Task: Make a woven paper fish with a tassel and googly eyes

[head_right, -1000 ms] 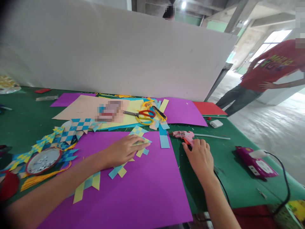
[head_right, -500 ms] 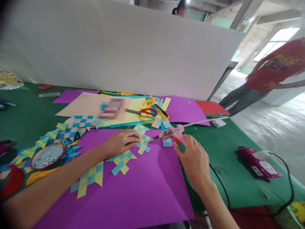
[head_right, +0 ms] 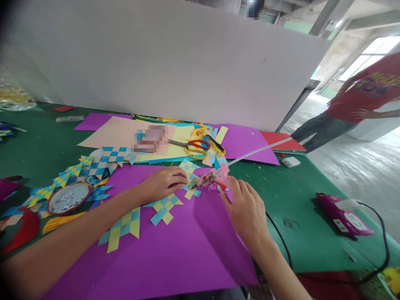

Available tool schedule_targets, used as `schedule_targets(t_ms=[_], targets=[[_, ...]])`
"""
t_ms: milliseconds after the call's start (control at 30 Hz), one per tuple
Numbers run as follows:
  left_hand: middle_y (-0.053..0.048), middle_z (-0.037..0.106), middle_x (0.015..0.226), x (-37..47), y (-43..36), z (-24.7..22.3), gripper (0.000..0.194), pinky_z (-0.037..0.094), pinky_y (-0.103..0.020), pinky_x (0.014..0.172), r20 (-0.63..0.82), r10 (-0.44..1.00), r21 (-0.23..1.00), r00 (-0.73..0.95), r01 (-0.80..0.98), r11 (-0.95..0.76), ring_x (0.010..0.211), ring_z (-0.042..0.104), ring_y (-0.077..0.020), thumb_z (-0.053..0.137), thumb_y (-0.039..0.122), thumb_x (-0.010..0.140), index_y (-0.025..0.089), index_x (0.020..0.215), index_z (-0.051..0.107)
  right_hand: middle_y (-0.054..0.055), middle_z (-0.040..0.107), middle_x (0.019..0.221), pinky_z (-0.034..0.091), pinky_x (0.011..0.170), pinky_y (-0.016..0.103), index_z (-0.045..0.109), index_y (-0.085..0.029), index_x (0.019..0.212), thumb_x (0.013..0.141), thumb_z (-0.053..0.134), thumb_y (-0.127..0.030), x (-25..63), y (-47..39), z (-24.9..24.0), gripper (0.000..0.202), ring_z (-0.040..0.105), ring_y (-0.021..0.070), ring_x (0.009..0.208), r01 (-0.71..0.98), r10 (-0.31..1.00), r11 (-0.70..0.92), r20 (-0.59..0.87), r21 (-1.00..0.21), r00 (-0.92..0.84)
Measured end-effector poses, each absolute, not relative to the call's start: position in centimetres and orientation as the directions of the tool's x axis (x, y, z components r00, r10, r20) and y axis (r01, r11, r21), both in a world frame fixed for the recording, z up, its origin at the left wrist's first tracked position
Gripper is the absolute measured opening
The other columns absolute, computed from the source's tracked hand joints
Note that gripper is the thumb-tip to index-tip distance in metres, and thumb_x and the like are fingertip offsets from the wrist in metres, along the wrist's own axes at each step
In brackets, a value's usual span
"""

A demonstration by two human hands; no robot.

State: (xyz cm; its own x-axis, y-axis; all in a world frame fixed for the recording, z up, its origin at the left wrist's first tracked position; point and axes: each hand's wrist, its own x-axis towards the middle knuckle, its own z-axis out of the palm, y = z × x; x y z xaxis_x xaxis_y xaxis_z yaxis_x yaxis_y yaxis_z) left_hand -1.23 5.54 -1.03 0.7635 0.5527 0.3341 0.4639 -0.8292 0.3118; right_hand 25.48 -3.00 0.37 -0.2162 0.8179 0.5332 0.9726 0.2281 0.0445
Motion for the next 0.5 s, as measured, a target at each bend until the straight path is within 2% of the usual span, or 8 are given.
schedule_targets(t_ms=[500], targets=[[-0.006,0.066,0.108,-1.26,5.55,-1.06,0.021,0.046,-0.03,0.089,0.324,0.549,0.316,0.77,0.459,-0.83,0.1,0.061,-0.0179,0.049,0.022,0.095,0.018,0.102,0.068,0.012,0.067,0.094,0.05,0.071,0.035,0.056,-0.012,0.115,0.097,0.043,-0.038,24.84,-3.04,0.65,0.034,0.063,0.024,0.083,0.963,0.818,0.267,0.517,0.043,-0.25]])
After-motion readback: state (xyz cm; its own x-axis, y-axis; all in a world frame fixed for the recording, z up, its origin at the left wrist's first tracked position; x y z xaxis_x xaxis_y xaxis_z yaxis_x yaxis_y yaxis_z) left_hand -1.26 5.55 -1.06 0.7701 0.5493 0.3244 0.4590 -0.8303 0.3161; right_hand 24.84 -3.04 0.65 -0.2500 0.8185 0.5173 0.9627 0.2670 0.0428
